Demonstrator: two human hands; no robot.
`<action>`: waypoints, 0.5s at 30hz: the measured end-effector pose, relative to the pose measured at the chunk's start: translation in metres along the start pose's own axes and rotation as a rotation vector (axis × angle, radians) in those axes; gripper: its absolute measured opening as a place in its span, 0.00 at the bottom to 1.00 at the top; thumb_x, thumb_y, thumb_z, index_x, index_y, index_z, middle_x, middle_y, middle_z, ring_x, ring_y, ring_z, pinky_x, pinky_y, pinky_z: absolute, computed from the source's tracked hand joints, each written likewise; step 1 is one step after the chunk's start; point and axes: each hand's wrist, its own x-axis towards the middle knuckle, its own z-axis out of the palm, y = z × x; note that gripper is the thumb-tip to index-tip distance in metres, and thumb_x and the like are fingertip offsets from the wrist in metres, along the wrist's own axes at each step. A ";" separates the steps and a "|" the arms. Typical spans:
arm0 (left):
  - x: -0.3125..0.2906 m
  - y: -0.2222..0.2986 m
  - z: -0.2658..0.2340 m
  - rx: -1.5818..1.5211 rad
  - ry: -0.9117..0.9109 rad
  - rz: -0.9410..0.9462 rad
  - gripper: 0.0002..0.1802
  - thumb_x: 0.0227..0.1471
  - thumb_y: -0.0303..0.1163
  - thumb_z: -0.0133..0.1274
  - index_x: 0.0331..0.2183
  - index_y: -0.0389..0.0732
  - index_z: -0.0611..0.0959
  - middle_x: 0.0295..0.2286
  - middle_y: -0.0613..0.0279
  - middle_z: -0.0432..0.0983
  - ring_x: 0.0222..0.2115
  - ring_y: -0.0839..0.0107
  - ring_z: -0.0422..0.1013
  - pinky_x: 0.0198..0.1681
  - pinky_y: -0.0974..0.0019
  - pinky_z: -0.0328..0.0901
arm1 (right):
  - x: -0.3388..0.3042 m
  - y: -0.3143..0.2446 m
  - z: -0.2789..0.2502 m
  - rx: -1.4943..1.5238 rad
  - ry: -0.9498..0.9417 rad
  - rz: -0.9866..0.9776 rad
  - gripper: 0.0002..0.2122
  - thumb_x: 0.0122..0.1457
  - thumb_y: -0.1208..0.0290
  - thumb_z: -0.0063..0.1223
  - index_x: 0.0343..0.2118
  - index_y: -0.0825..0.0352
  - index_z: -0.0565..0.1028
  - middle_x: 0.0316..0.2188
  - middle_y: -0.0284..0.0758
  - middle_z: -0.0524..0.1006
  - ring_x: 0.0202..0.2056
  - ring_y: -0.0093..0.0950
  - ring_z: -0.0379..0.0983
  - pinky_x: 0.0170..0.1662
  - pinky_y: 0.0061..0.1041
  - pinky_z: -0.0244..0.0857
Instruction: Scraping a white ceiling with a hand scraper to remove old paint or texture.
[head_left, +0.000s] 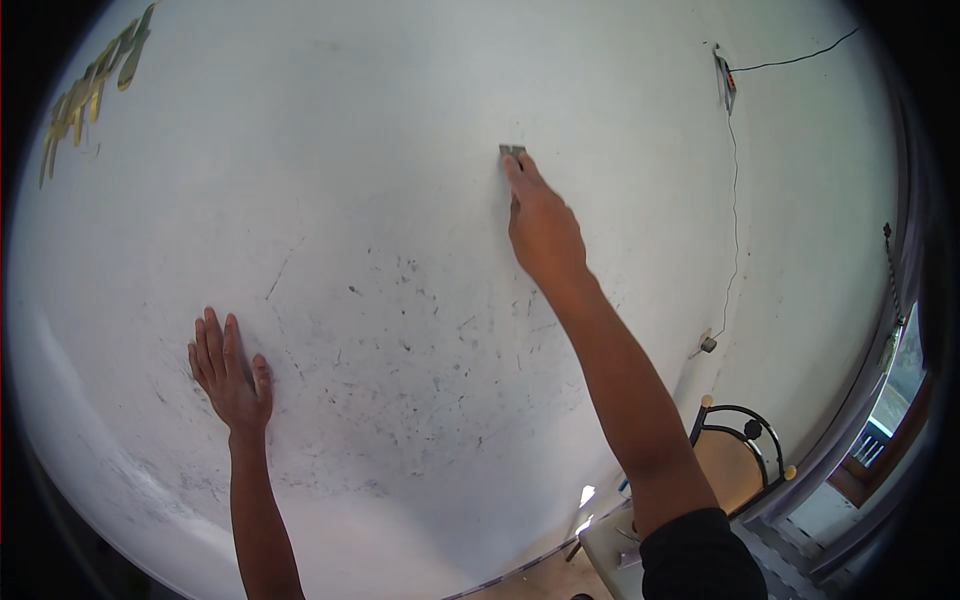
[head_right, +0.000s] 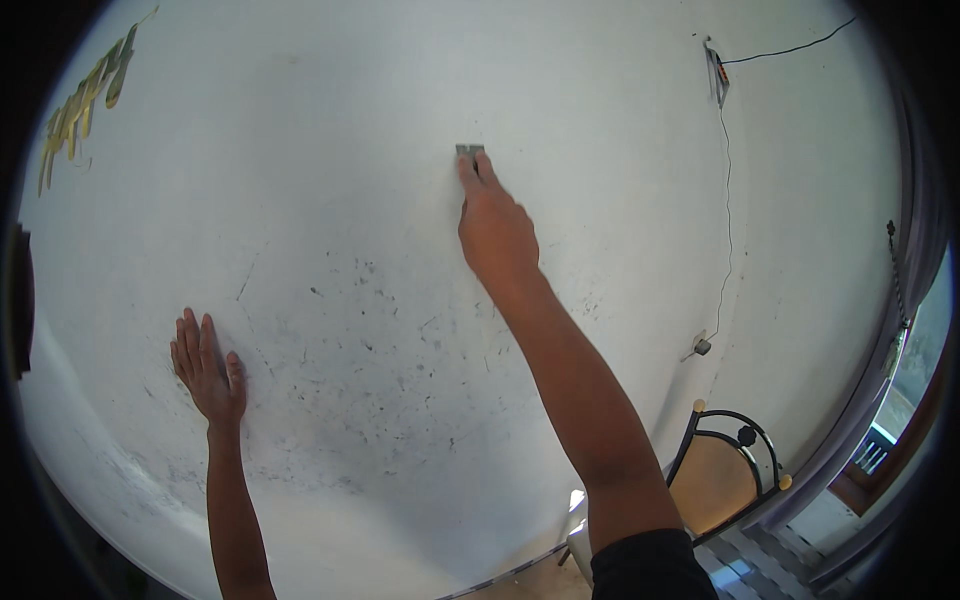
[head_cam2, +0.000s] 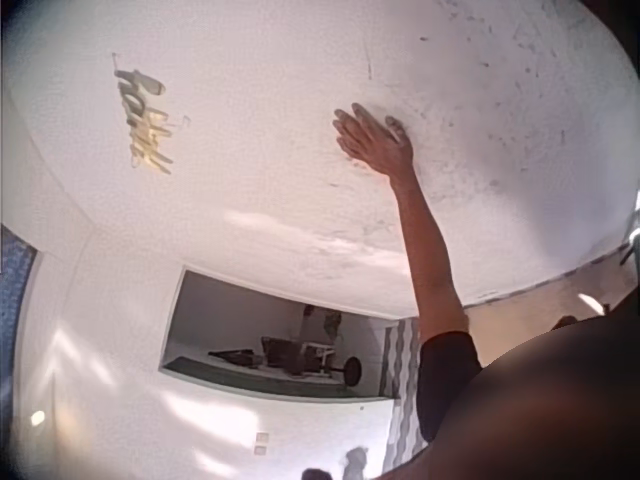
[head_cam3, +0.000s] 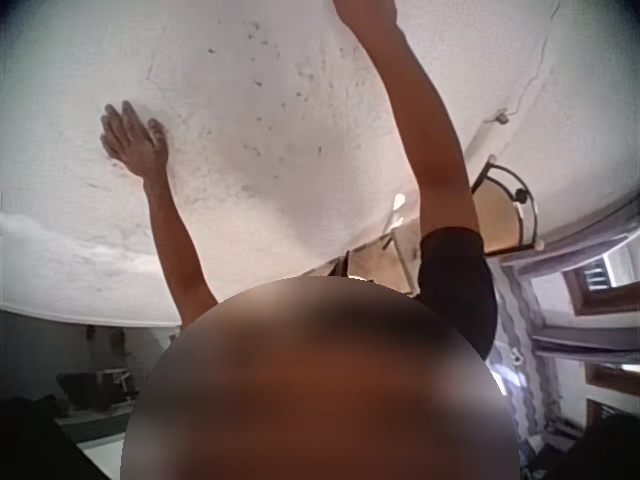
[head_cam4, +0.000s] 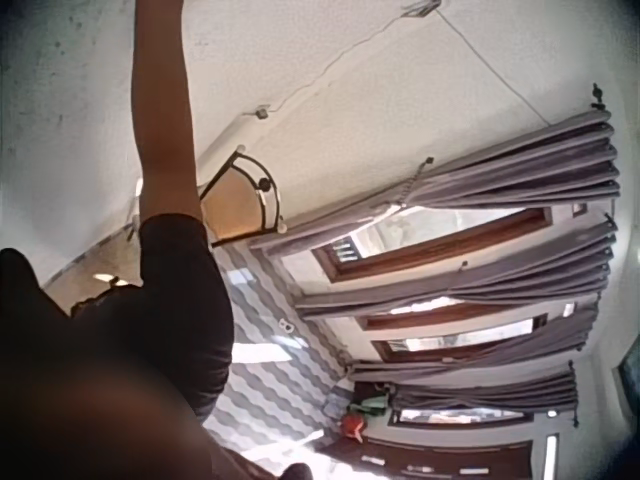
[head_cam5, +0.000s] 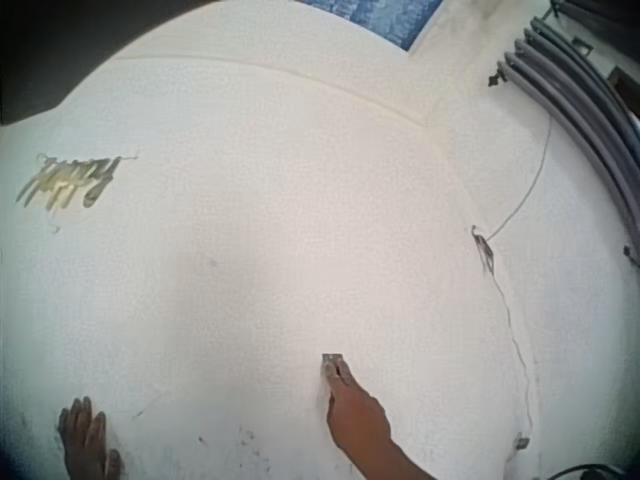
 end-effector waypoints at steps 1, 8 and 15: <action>-0.001 0.000 -0.002 0.005 -0.005 -0.005 0.32 0.67 0.51 0.34 0.63 0.44 0.68 0.65 0.53 0.56 0.67 0.54 0.50 0.68 0.46 0.42 | -0.010 0.003 0.006 0.003 -0.026 -0.008 0.20 0.64 0.78 0.42 0.60 0.63 0.68 0.64 0.39 0.66 0.50 0.45 0.74 0.50 0.40 0.72; -0.002 0.001 0.006 0.005 0.013 -0.004 0.31 0.67 0.51 0.33 0.63 0.45 0.68 0.65 0.54 0.57 0.67 0.55 0.51 0.68 0.47 0.42 | 0.029 0.000 -0.002 0.049 0.075 -0.012 0.18 0.67 0.76 0.42 0.58 0.64 0.71 0.62 0.43 0.68 0.55 0.46 0.70 0.55 0.39 0.69; -0.005 -0.004 -0.001 0.009 0.008 -0.001 0.31 0.67 0.52 0.32 0.63 0.45 0.68 0.65 0.53 0.57 0.67 0.55 0.51 0.68 0.47 0.42 | -0.027 0.000 0.007 0.097 0.024 0.016 0.15 0.67 0.74 0.42 0.55 0.65 0.72 0.60 0.44 0.70 0.54 0.47 0.72 0.54 0.39 0.70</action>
